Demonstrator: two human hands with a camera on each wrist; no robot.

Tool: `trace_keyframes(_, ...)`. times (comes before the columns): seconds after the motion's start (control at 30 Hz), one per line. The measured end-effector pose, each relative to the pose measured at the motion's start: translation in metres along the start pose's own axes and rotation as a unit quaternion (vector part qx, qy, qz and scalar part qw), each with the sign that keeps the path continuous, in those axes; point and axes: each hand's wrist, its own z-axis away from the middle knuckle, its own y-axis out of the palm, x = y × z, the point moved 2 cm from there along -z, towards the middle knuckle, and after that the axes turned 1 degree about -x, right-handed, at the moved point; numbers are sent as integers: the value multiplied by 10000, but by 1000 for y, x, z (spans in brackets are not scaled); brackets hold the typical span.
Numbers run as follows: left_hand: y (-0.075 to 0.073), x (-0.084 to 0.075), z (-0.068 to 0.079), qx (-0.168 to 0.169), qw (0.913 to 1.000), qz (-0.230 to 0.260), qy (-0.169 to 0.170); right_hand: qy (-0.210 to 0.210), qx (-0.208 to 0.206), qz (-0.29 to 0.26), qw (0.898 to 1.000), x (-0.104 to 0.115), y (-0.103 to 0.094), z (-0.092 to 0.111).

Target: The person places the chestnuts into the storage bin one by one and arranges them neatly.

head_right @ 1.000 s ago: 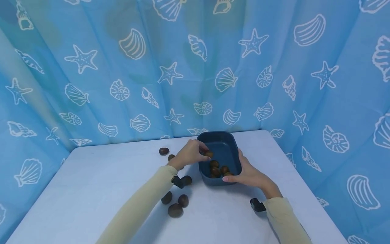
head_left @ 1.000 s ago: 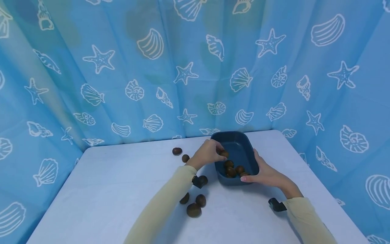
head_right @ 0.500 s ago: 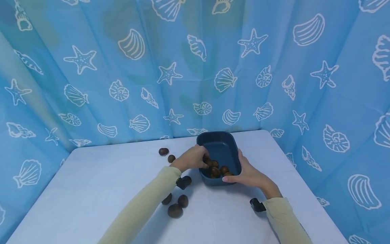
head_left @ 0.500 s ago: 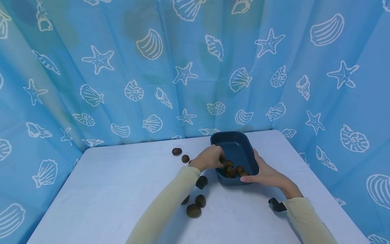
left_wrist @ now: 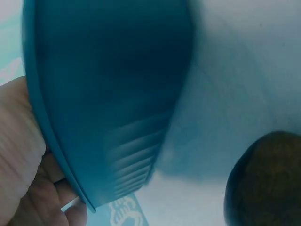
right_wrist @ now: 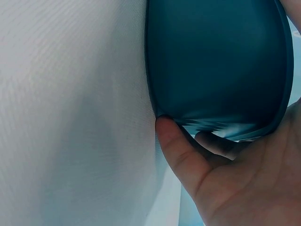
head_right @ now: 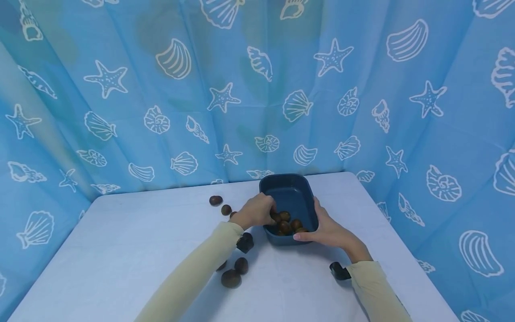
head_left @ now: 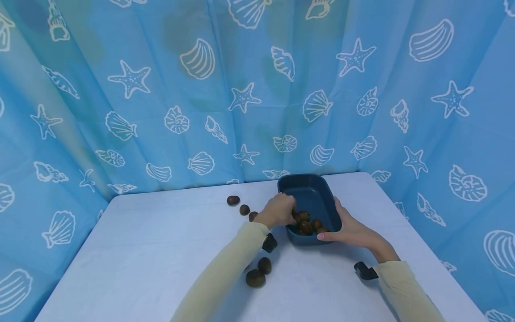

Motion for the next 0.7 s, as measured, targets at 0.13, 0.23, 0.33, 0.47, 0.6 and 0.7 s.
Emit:
trace_keyframes(0.13, 1, -2, 0, -53, 9999, -117, -15, 20, -9, -6, 10000, 1, 0, 1)
trace_keyframes(0.23, 1, -3, 0, -23, 9999, -143, -18, 145, -7, 51, 9999, 1, 0, 1)
trace_keyframes(0.33, 2, -4, 0, 63, 9998, -156, -55, 186, -1, 80, 9998, 1, 0, 1)
trace_keyframes(0.47, 4, -3, -1, 189, 9995, -228, -82, 101, -8, 46, 9999, 0, 0, 0)
trace_keyframes(0.6, 5, -3, -2, 264, 9993, -246, -41, 4, -15, 23, 10000, -1, 0, 0)
trace_keyframes(0.7, 5, -3, -1, 309, 9994, -175, -10, 2, -3, 4, 10000, 0, 1, 0)
